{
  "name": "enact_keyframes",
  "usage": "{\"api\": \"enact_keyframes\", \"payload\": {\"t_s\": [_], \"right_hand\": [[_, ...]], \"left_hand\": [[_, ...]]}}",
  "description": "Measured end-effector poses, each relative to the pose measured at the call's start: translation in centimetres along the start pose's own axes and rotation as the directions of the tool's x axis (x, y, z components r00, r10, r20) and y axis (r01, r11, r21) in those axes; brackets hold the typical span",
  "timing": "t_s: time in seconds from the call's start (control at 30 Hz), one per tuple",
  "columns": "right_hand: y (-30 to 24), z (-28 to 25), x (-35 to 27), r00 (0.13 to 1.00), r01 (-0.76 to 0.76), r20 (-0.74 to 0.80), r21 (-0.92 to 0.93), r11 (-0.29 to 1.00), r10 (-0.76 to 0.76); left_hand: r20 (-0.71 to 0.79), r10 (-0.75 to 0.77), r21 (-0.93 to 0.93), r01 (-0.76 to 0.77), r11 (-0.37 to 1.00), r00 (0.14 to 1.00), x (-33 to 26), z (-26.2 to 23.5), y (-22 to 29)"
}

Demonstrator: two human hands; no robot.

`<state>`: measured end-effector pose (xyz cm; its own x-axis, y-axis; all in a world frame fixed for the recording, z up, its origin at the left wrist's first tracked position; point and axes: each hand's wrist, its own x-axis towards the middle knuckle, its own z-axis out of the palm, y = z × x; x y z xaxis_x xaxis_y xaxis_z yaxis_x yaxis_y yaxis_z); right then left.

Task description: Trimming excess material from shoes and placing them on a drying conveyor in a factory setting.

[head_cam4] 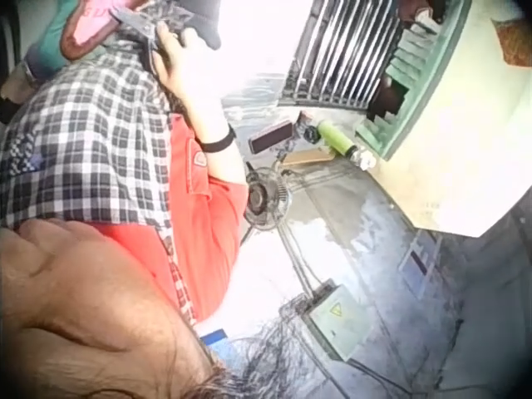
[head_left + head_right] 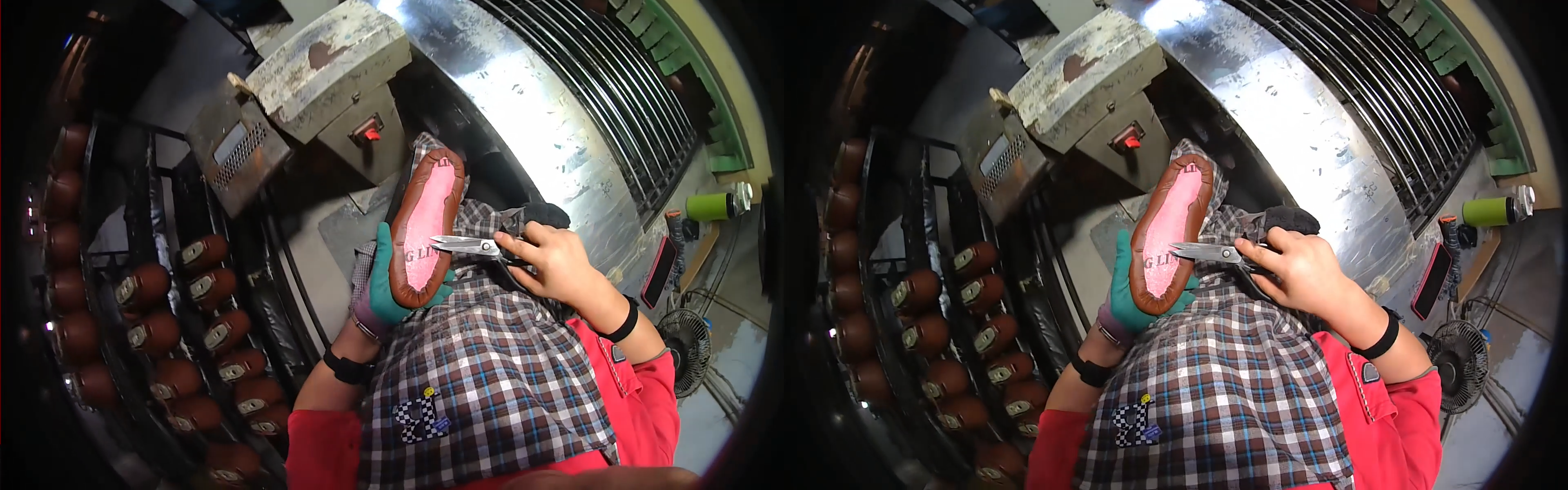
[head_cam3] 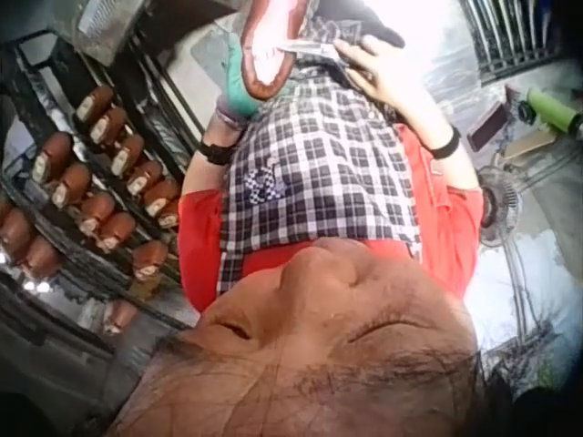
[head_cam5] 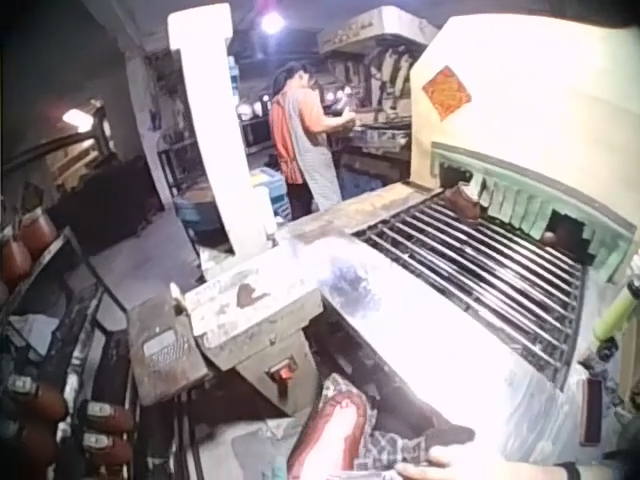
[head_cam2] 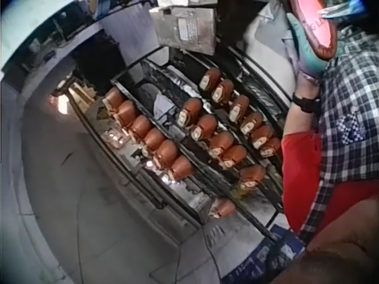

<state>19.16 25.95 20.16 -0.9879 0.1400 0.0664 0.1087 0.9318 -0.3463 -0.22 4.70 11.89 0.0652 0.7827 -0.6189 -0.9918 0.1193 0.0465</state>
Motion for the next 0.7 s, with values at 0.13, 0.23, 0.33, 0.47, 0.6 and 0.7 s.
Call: {"api": "enact_keyframes", "payload": {"t_s": [0.13, 0.23, 0.33, 0.47, 0.6, 0.7], "right_hand": [[-0.6, 0.4, 0.2, 0.998, 0.045, 0.035, -0.027, 0.999, -0.044], [-0.7, 0.1, 0.6, 0.995, 0.074, 0.071, -0.076, 0.994, -0.068], [-1.4, 0.0, 0.7, 0.993, 0.084, 0.089, -0.078, 0.993, -0.077], [-2.0, -0.6, 1.3, 0.988, 0.130, 0.107, -0.168, 0.977, -0.113], [-2.9, -1.8, 2.3, 0.977, 0.184, 0.150, -0.247, 0.951, -0.150], [-2.7, -2.1, 2.8, 0.978, 0.187, 0.142, -0.246, 0.951, -0.155]], "left_hand": [[0.070, 0.043, 0.119, -0.051, 0.992, 0.997, -0.2, -2.0, -0.7], [0.129, 0.037, 0.024, -0.041, 0.999, 0.991, 0.0, -2.8, -0.6], [0.157, 0.043, 0.018, -0.046, 0.999, 0.987, 0.3, -3.4, -0.6], [0.240, 0.007, -0.125, 0.023, 0.992, 0.971, 0.7, -4.8, -0.9], [0.223, 0.040, -0.108, -0.017, 0.994, 0.974, 1.0, -5.5, -1.2], [0.192, 0.063, -0.100, -0.044, 0.994, 0.979, 1.0, -4.6, -0.9]]}}
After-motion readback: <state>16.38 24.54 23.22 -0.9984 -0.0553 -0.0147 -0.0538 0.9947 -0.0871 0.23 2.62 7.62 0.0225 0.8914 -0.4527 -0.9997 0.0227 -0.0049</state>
